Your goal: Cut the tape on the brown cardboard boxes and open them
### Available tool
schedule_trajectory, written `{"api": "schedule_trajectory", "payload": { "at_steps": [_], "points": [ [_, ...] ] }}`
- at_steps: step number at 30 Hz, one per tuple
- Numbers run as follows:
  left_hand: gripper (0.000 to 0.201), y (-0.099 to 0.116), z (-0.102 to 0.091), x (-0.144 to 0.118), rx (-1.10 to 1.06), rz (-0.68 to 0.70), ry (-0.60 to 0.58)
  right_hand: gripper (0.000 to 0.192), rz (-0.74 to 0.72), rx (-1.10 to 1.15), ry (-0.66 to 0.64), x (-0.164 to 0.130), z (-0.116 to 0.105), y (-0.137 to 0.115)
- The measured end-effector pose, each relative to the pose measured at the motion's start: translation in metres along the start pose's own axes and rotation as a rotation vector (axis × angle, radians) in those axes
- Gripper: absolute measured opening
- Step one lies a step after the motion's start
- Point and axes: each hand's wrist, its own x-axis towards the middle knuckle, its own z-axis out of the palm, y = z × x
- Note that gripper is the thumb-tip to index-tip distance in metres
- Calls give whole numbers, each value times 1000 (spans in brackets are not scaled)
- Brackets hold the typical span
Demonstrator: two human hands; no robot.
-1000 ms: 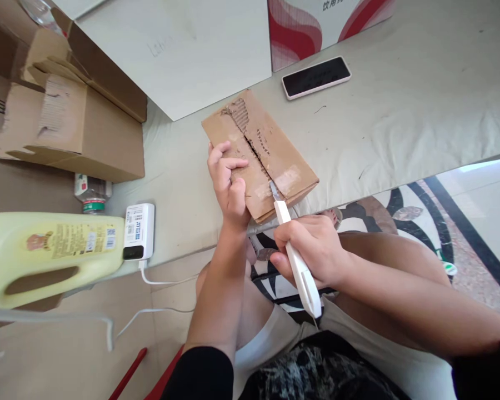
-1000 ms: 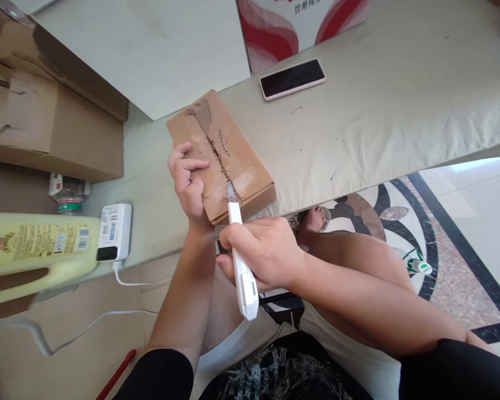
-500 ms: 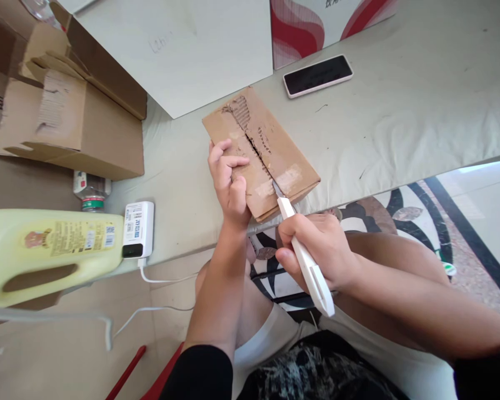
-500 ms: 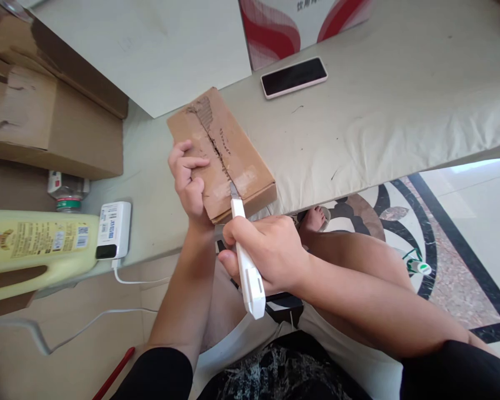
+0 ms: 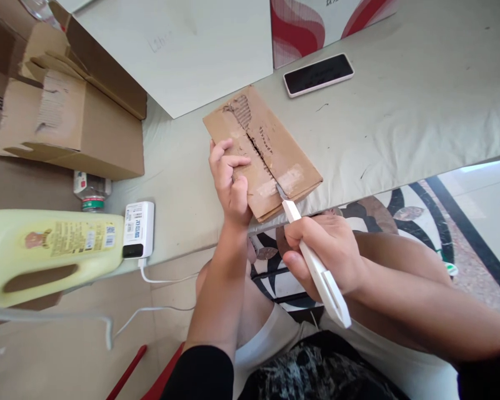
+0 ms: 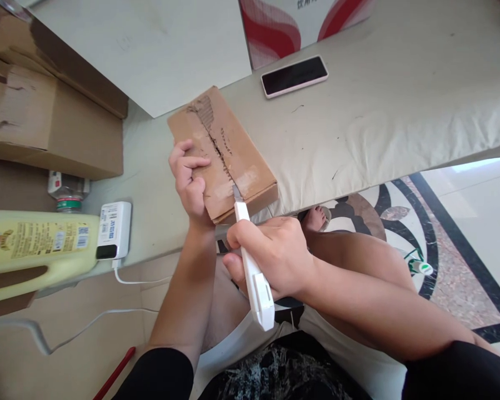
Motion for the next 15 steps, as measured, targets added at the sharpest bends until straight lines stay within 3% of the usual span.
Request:
{"api": "schedule_trajectory", "payload": {
  "at_steps": [8, 15],
  "points": [
    [45, 3, -1, 1, 46, -47, -28, 15, 38, 21, 51, 3, -5, -8],
    [40, 1, 1, 1, -46, -4, -11, 12, 108, 103, 31, -1, -12, -13]
  ]
}}
